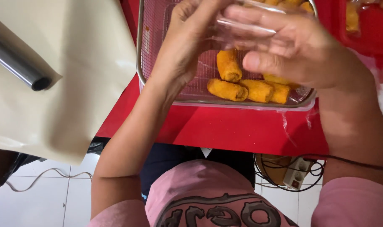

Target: The person packages fried rolls by placing one roll into a small plastic bag and then folding the bag closed.

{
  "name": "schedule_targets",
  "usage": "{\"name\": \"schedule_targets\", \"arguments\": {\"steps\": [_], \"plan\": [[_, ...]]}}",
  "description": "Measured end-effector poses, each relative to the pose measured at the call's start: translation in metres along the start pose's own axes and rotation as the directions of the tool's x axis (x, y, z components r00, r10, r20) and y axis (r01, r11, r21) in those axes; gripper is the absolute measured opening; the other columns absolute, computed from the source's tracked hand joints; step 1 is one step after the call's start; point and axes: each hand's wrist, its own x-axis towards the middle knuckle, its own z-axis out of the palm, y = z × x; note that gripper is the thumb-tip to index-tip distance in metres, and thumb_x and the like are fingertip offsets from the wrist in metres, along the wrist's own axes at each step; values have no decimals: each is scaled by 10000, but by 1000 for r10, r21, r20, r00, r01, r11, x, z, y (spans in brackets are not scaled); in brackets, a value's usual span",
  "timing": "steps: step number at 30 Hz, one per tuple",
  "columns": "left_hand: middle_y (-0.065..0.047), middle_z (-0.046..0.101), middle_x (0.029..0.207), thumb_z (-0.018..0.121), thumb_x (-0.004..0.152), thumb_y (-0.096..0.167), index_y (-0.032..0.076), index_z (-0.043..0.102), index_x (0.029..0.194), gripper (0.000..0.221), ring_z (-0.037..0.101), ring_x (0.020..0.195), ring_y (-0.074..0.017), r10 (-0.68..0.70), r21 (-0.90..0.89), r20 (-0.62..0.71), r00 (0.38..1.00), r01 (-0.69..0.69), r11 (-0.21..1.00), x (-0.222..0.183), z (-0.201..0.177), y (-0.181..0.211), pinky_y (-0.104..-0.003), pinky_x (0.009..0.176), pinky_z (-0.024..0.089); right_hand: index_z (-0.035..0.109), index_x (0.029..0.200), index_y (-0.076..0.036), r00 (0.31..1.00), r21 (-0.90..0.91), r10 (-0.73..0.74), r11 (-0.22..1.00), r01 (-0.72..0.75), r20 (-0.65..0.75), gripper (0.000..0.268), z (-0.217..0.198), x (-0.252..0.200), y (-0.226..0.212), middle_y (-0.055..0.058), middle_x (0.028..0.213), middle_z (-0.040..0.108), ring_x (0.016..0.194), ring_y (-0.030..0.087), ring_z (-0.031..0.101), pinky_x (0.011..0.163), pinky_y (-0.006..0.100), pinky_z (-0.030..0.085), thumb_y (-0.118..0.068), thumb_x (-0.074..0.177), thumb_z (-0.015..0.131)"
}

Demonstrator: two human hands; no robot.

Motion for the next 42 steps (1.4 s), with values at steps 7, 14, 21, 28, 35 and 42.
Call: {"name": "schedule_targets", "arguments": {"steps": [7,14,21,28,35,42], "plan": [[-74,669,693,724,825,445,77,700,870,371,748,716,-230,36,-82,-89,995,-43,996,0,-53,9,-391,690,653,592,1397,91,844,-156,136,956,-250,-519,210,-15,-29,29,184,1305,669,983,141,592,828,167,475,146,1204,527],[-145,746,943,703,747,536,32,734,1064,596,721,823,-242,-51,-94,-175,983,35,995,-3,-62,8,-394,730,609,722,1184,-6,671,-426,673,532,-732,-313,494,-27,1,113,164,1026,768,369,158,357,411,311,379,-442,1077,516],[-156,711,886,703,673,575,-1,701,1075,702,710,775,-223,-123,-62,-234,964,112,992,-7,-56,19,-375,713,589,719,1234,-83,496,-557,799,254,-790,-339,766,-3,38,105,68,913,801,561,154,587,596,327,475,-758,966,472],[-69,644,710,694,693,559,29,714,1046,637,719,731,-218,-139,-45,-285,948,132,990,-9,-51,17,-365,675,595,717,1098,36,654,-420,715,530,-737,-245,520,-3,37,110,175,886,742,648,218,714,638,332,583,-429,880,801],[-46,633,747,706,703,528,45,719,993,563,689,699,-177,-145,-39,-288,947,140,989,-15,-48,25,-324,660,576,576,1319,103,819,9,417,893,-450,-394,402,-28,2,116,189,1049,706,703,154,649,559,184,518,-67,977,701],[-55,715,753,718,690,587,98,743,930,546,733,714,-190,-94,33,-294,951,109,994,-13,-46,14,-344,722,576,569,1388,10,774,76,60,997,-15,-631,308,-20,-38,63,87,1224,670,915,73,645,808,126,558,-66,1091,602]]}}
